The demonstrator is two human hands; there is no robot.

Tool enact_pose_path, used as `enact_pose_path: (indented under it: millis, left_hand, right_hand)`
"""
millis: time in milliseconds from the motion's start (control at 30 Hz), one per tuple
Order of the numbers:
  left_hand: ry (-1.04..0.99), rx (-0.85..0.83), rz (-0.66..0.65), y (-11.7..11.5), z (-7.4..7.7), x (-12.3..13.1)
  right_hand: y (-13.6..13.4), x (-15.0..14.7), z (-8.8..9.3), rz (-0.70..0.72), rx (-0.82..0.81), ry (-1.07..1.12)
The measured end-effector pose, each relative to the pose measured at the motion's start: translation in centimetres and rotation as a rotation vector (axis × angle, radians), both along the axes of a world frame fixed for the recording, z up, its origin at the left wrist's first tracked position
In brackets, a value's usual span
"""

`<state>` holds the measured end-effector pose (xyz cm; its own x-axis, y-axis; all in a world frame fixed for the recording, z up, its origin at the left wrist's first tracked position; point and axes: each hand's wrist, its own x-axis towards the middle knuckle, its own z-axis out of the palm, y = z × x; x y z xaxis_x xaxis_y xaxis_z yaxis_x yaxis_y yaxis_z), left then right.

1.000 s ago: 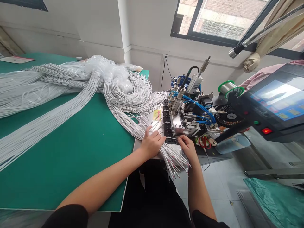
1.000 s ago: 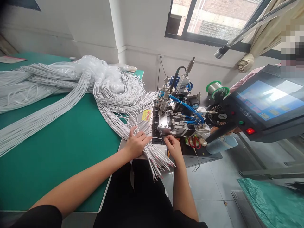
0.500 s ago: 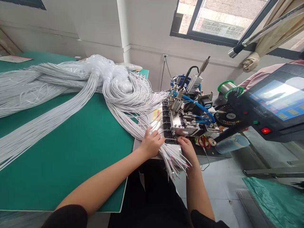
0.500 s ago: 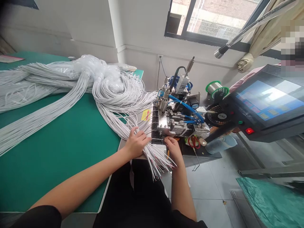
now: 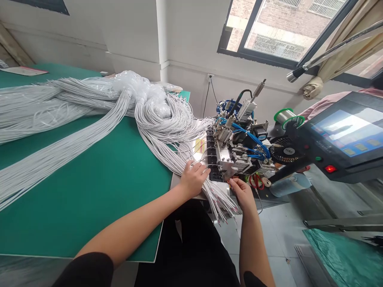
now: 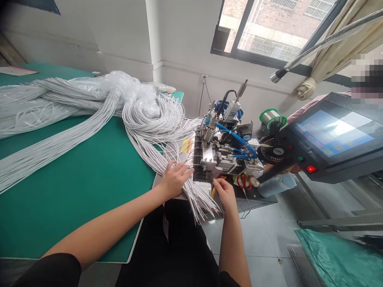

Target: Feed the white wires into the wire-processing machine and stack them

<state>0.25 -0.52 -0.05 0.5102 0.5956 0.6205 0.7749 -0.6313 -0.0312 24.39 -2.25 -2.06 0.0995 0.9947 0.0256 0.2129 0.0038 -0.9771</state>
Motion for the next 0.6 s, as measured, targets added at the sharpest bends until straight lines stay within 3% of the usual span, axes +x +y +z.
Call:
enact_pose_path:
  millis: [233, 433, 600]
  left_hand:
    - [-0.006, 0.082, -0.025, -0.1, 0.4, -0.1]
    - [0.006, 0.098, -0.047, 0.0, 0.4, -0.2]
    - [0.006, 0.101, -0.046, 0.0, 0.3, -0.2]
  right_hand:
    - [-2.2, 0.0, 3.4, 0.166, 0.092, -0.255]
    - [-3.8, -2.3, 6.6, 0.366, 0.272, -0.505]
    - [-4.0, -4.7, 7.0, 0.367, 0.302, -0.663]
